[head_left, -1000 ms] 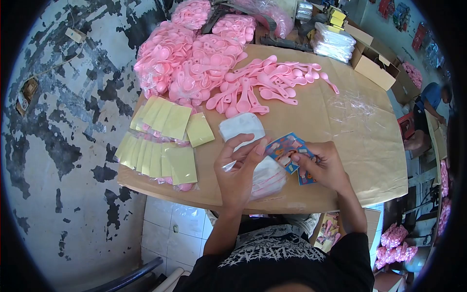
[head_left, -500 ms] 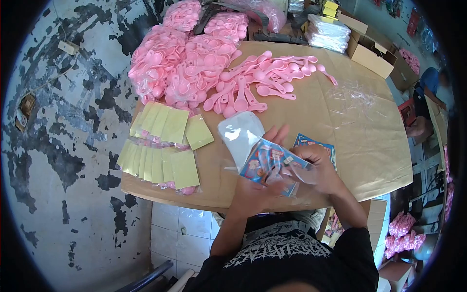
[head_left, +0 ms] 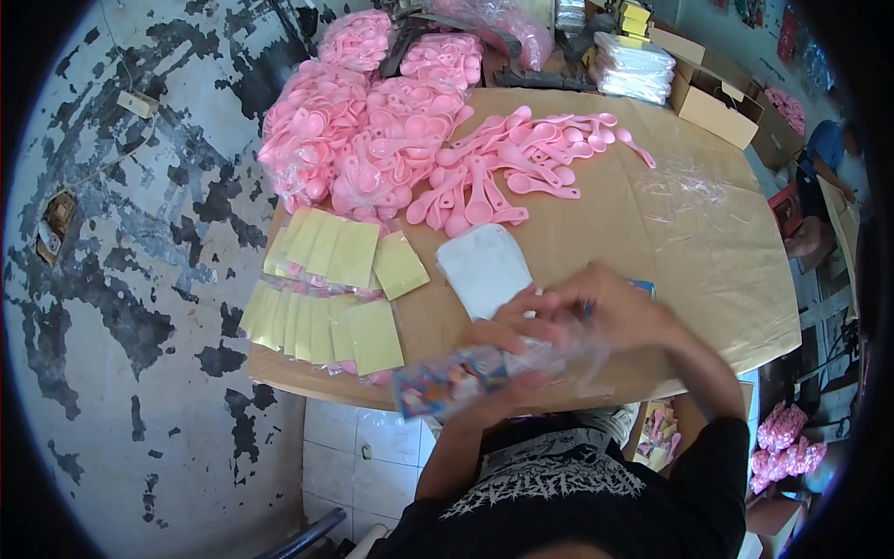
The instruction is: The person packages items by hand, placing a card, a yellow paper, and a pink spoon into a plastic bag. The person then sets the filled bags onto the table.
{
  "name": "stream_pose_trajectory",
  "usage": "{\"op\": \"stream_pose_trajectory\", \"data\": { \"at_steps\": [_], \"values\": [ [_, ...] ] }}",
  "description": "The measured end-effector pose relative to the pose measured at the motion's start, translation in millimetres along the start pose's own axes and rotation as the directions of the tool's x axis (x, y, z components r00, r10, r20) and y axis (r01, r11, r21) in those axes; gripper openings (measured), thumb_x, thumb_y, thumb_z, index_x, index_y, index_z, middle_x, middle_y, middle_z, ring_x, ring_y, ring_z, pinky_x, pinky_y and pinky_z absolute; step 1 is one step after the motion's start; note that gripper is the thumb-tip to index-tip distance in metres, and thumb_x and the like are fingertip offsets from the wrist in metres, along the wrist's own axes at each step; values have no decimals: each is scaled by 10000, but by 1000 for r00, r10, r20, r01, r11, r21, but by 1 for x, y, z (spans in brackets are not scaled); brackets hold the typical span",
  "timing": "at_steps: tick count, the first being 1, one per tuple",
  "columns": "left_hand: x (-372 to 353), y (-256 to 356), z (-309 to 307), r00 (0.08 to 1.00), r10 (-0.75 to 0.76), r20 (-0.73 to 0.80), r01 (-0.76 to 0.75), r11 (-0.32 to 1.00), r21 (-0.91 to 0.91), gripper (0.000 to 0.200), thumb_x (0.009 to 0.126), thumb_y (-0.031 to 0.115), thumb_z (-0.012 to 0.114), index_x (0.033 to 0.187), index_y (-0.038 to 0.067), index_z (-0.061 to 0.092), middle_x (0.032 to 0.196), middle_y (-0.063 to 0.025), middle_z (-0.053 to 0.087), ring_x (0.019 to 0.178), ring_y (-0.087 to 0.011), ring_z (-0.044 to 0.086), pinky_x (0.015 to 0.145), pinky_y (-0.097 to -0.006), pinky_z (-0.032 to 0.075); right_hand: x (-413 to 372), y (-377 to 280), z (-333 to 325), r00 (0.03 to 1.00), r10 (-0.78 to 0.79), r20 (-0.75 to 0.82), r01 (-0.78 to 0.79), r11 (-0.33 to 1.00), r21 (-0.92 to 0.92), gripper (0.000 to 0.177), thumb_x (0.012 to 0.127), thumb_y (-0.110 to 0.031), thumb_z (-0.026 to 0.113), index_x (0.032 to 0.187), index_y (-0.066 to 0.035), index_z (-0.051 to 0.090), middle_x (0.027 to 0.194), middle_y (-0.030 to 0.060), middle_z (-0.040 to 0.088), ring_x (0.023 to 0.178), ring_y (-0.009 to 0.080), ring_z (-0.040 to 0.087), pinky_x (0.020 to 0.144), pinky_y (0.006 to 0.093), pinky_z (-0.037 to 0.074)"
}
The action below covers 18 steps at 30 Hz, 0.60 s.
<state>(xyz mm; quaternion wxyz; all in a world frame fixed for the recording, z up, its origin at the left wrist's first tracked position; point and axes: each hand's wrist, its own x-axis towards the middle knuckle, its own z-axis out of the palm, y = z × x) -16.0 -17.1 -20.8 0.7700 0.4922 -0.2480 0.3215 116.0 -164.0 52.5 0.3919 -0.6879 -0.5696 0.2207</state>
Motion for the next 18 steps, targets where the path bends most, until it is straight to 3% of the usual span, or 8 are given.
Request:
{"op": "stream_pose_trajectory", "data": {
  "at_steps": [1,3,5,8,11,14,17,18],
  "values": [
    [5,5,-4,998,16,-62,-19,999,-45,454,816,168,772,1183,110,511,1292,-168,599,1324,-405,450,1146,-576,247,10,12,-11,996,-28,-82,24,999,-42,197,915,-220,612,990,-64,705,764,101,673,632,150,587,634,307,487],
    [10,12,-11,985,31,-170,-47,995,-90,485,828,125,764,1227,109,489,1356,-159,563,1338,-396,441,1138,-570,276,35,29,-45,945,267,-187,-317,888,-332,275,907,-283,647,1031,-42,697,816,132,671,764,247,669,716,344,517],
    [12,12,-17,975,47,-216,-68,994,-89,557,829,118,759,1306,115,471,1381,-170,545,1338,-409,444,1142,-580,274,51,71,-56,943,137,-304,-289,791,-539,276,916,-259,632,1098,-62,700,884,154,686,835,292,666,751,396,516],
    [11,9,-21,971,47,-234,-63,996,-59,592,822,89,753,1341,115,471,1392,-173,534,1339,-417,443,1144,-584,277,63,100,-48,920,56,-388,-299,740,-603,294,916,-252,633,1136,-67,691,930,169,690,910,322,653,796,429,507],
    [11,9,-22,966,33,-258,-44,998,-39,593,816,67,749,1340,113,475,1395,-171,526,1338,-419,445,1138,-582,289,71,129,-55,935,89,-343,-283,768,-574,337,911,-287,639,1152,-55,678,899,161,685,910,321,641,823,431,492],
    [10,10,-22,968,22,-251,-30,999,-32,589,832,143,735,1356,138,466,1417,-143,506,1358,-423,403,1150,-586,253,52,125,-59,935,-169,-311,-167,566,-807,330,925,-293,625,1129,-39,673,926,204,676,880,344,655,812,431,509],
    [9,9,-25,960,10,-281,-54,987,-148,607,825,129,736,1367,143,461,1420,-150,499,1360,-427,400,1153,-581,254,41,44,-59,855,457,-246,-515,805,-295,310,965,-281,590,1100,-12,664,930,213,650,897,347,622,840,399,489],
    [8,8,-26,955,3,-297,-68,976,-208,619,817,102,739,1369,140,461,1417,-161,500,1355,-428,408,1150,-577,265,32,34,-54,887,377,-267,-437,873,-219,304,975,-273,578,1099,-8,661,921,206,653,877,330,626,820,393,490]
  ]
}}
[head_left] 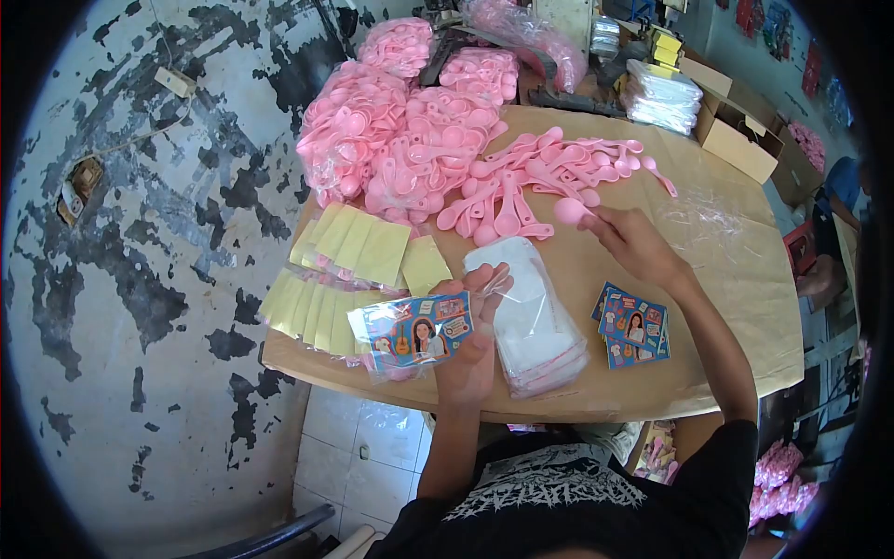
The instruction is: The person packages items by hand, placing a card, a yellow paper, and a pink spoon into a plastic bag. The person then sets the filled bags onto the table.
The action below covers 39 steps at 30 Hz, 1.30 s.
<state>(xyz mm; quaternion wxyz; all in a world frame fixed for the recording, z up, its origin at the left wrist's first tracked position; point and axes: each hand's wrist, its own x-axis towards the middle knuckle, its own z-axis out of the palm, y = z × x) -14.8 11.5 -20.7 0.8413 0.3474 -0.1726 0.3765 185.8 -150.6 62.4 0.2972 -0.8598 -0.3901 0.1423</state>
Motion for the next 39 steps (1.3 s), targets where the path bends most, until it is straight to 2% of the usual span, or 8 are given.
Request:
{"op": "stream_pose_trajectory", "data": {
  "at_steps": [5,11,17,20,24,29,35,39],
  "values": [
    [1,1,-3,1000,-9,11,10,996,-88,636,838,223,744,1396,162,446,1439,-131,482,1377,-428,365,1176,-590,213,-46,-19,4,915,-372,-158,387,918,81,237,975,-191,596,1101,-2,662,848,142,681,714,189,625,668,347,486],
    [1,4,2,999,-10,35,13,997,-72,647,833,226,773,1393,165,454,1427,-113,498,1368,-415,384,1178,-593,227,-77,-55,-4,922,-378,-81,385,877,288,162,892,-62,694,1047,-16,694,697,66,642,586,90,515,552,273,435],
    [-6,-6,25,1000,-26,5,26,996,-89,603,830,236,781,1341,212,462,1426,-116,501,1380,-391,383,1148,-579,291,-81,-72,-6,853,-521,39,503,839,209,328,840,-102,755,1136,-7,652,754,77,686,620,133,645,580,262,479],
    [-15,-12,42,993,-92,-74,76,978,-196,586,860,252,759,1349,249,436,1460,-100,465,1394,-369,368,1150,-558,309,-88,-96,-15,880,-442,173,406,890,208,411,835,-165,765,1180,-19,598,789,86,685,645,181,680,586,281,495],
    [-26,-21,54,973,-223,-58,196,933,-302,550,914,382,659,1394,290,406,1537,-24,359,1405,-336,342,1182,-530,282,-84,-91,2,879,-477,-8,462,846,266,284,896,-216,699,1080,-42,570,749,114,669,581,277,656,562,347,506],
    [-17,-23,50,983,-158,-95,149,984,-96,561,927,353,651,1403,292,358,1546,-41,341,1410,-327,333,1161,-534,318,-85,-84,-7,942,-332,-51,334,905,264,267,908,-226,689,1029,-24,561,776,123,667,600,296,666,569,341,500],
    [-16,-25,68,976,-173,-129,165,984,-70,582,849,237,778,1237,188,347,1489,-174,374,1387,-350,380,1150,-498,345,-82,-76,-1,840,-541,-41,523,788,324,240,932,-252,661,998,-30,598,576,55,517,428,116,454,464,272,348],
    [-23,-24,68,967,-220,-131,194,963,-190,730,805,305,818,1327,174,325,1498,-202,354,1385,-377,376,1166,-507,311,-89,-92,-10,914,-399,71,380,905,191,162,922,-195,656,965,-45,614,571,45,491,448,96,425,475,271,329]
  ]
}}
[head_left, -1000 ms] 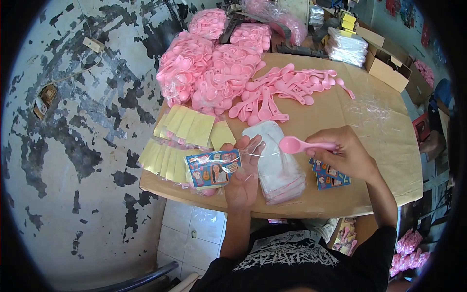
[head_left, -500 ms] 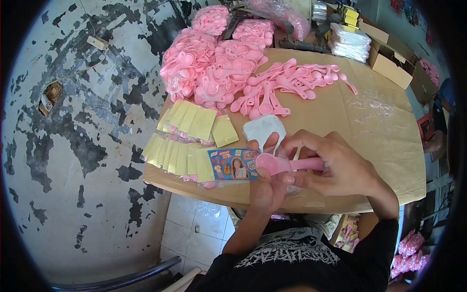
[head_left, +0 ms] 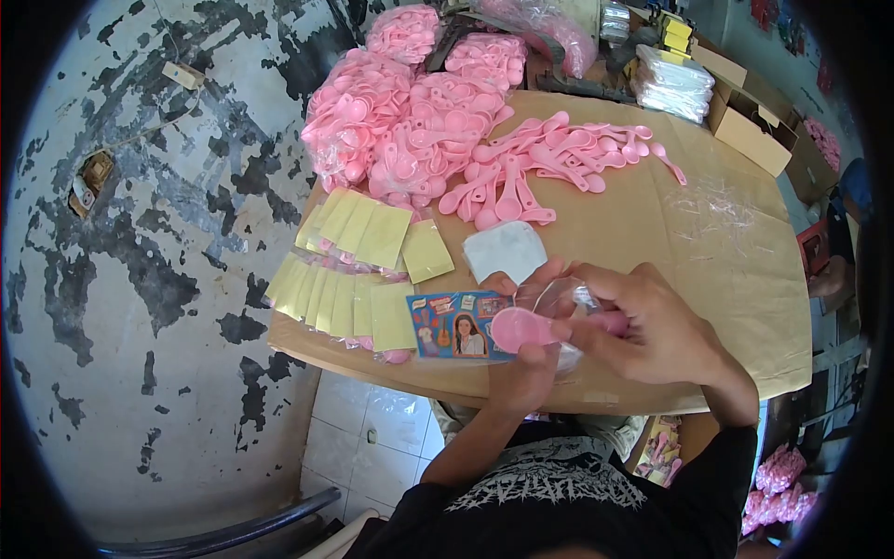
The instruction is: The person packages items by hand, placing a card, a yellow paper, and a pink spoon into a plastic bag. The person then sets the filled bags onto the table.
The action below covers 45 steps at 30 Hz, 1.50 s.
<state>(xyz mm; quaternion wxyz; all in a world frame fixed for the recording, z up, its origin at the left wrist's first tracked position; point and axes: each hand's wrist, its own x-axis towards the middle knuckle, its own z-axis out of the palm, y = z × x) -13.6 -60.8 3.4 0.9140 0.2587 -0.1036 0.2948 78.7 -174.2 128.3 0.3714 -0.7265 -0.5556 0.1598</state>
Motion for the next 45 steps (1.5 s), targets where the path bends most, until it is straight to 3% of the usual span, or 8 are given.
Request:
{"op": "stream_pose_trajectory", "data": {
  "at_steps": [8,12,16,23,30,35,41,45],
  "values": [
    [13,34,-10,982,185,-43,-169,955,245,1167,730,475,833,1532,56,95,1539,-299,235,1447,-403,245,1199,-513,181,-7,-2,-71,882,-228,-412,113,952,-285,87,876,11,513,923,2,585,685,48,569,463,89,469,464,248,358],
    [21,40,-18,973,227,30,-218,874,433,1057,777,375,814,1519,42,138,1535,-301,250,1459,-385,233,1196,-498,163,5,4,-82,925,-21,-380,-87,961,-263,112,879,-90,665,863,-3,596,599,18,529,482,36,473,433,233,301],
    [17,38,-14,992,68,109,-121,782,611,1002,781,306,810,1503,3,185,1524,-267,298,1452,-350,263,1191,-460,166,8,2,-93,911,-218,-349,0,848,-530,172,863,-109,716,757,-30,606,467,-26,405,428,27,389,422,246,256],
    [22,15,37,939,-116,325,-280,294,914,841,860,200,725,1492,-56,232,1464,-247,384,1309,-323,455,1089,-393,354,14,4,-48,965,-153,-211,99,965,-244,178,858,-84,704,725,-19,605,499,9,513,428,46,450,429,229,306],
    [25,4,22,920,-385,74,259,738,623,402,992,101,549,1352,-26,425,1263,-181,607,1174,-251,591,961,-358,488,21,18,-31,883,-230,-409,199,973,-118,215,923,-71,635,1132,-28,607,765,40,685,669,133,634,677,242,488],
    [10,19,10,696,-675,245,505,703,501,505,1034,111,433,1497,-11,273,1385,-239,501,1320,-346,483,1114,-441,374,7,42,-18,973,47,-228,46,921,387,378,871,10,699,1224,-23,569,817,42,706,770,65,649,741,256,521],
    [10,18,27,933,-355,-62,335,792,510,415,1075,168,346,1416,-69,342,1366,-212,512,1241,-302,560,1054,-374,456,-2,47,-20,979,18,-201,12,990,143,270,853,-12,705,1110,-44,627,946,82,706,774,164,687,703,284,545],
    [15,16,28,961,-259,-98,259,714,650,400,1074,179,357,1381,-75,391,1329,-202,535,1155,-297,622,944,-368,547,2,50,-17,842,-433,-321,256,845,-469,247,720,-54,762,955,-74,689,953,45,675,858,200,651,705,321,550]
  ]
}}
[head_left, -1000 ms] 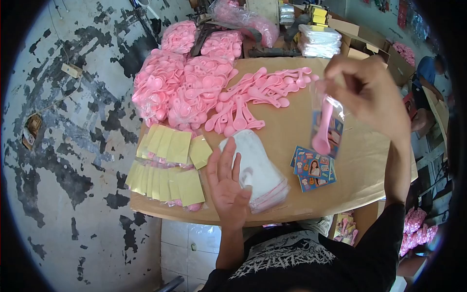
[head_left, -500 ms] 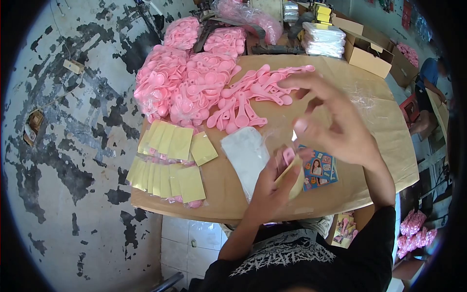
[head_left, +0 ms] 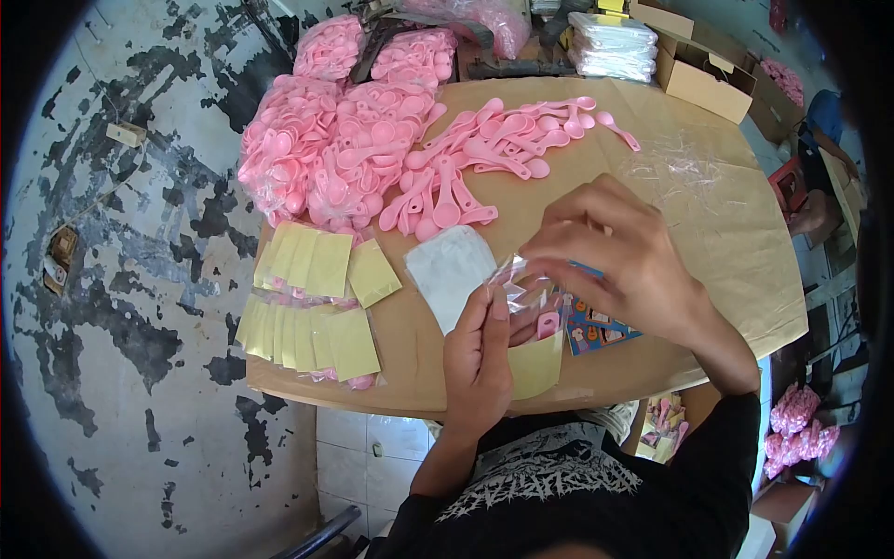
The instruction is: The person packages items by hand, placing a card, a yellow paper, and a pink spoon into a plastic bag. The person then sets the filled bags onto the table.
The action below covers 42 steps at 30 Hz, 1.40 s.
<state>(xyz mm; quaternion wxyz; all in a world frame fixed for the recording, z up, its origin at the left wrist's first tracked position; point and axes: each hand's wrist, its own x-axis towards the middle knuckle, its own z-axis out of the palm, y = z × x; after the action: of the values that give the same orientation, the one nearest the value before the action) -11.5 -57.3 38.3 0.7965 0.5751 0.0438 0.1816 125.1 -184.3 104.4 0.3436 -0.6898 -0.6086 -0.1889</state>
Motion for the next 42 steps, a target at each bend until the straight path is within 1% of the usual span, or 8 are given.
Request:
{"op": "stream_pose_trajectory", "data": {
  "at_steps": [10,16,19,25,29,32,39,42],
  "values": [
    [2,-5,3,996,-60,62,51,989,138,458,1062,136,392,1466,-70,324,1306,-177,554,1131,-246,631,936,-322,525,-11,5,9,990,-134,42,140,964,-227,180,638,-165,728,790,-77,692,819,6,635,854,184,592,716,317,532],
    [8,5,7,986,-39,159,-60,816,576,421,1028,97,417,1411,-76,393,762,-244,637,662,-147,614,582,-299,409,-15,10,6,990,-93,101,116,961,-250,212,628,-122,785,790,-94,652,780,-12,634,787,203,603,663,342,525],
    [7,6,7,976,-124,182,-18,778,629,400,1046,93,368,1406,-77,405,950,-250,682,829,-190,682,714,-287,490,-18,17,3,998,-60,6,60,980,-191,198,629,-95,762,746,-82,603,739,-6,609,747,189,594,647,324,506],
    [5,5,13,949,-54,311,102,985,-140,416,1085,172,274,1434,-45,340,1429,-235,471,1242,-349,558,1053,-400,459,-39,36,-74,991,134,-24,-125,967,221,97,712,-23,646,771,-55,575,721,8,568,723,115,542,630,289,444],
    [7,0,5,944,-50,327,87,991,-99,424,1086,195,275,1436,-39,327,1450,-256,438,1249,-358,549,1031,-411,481,-105,125,-108,928,369,-49,-257,732,630,154,740,-6,649,890,-41,638,902,76,637,803,132,549,722,289,447],
    [7,-1,4,956,-80,283,101,993,-61,419,1085,183,276,1436,-40,331,1455,-260,430,1251,-362,545,1029,-410,481,-163,163,-87,737,675,42,-584,666,-463,253,796,12,611,1036,-38,674,1014,82,667,839,174,571,764,310,481],
    [12,-6,6,970,24,242,5,993,-118,423,1080,183,302,1441,-37,328,1477,-254,404,1256,-363,538,1024,-415,478,-107,95,-86,731,630,-262,-613,775,151,309,884,18,588,1181,-37,653,1099,87,685,975,185,625,859,301,495],
    [19,-11,9,976,65,207,-48,995,-88,425,1080,178,312,1449,-35,323,1474,-248,413,1293,-351,506,1073,-412,434,-74,23,-45,815,507,279,-579,700,418,224,905,-87,680,1121,-33,668,953,61,712,830,102,656,750,261,520]
  ]
}}
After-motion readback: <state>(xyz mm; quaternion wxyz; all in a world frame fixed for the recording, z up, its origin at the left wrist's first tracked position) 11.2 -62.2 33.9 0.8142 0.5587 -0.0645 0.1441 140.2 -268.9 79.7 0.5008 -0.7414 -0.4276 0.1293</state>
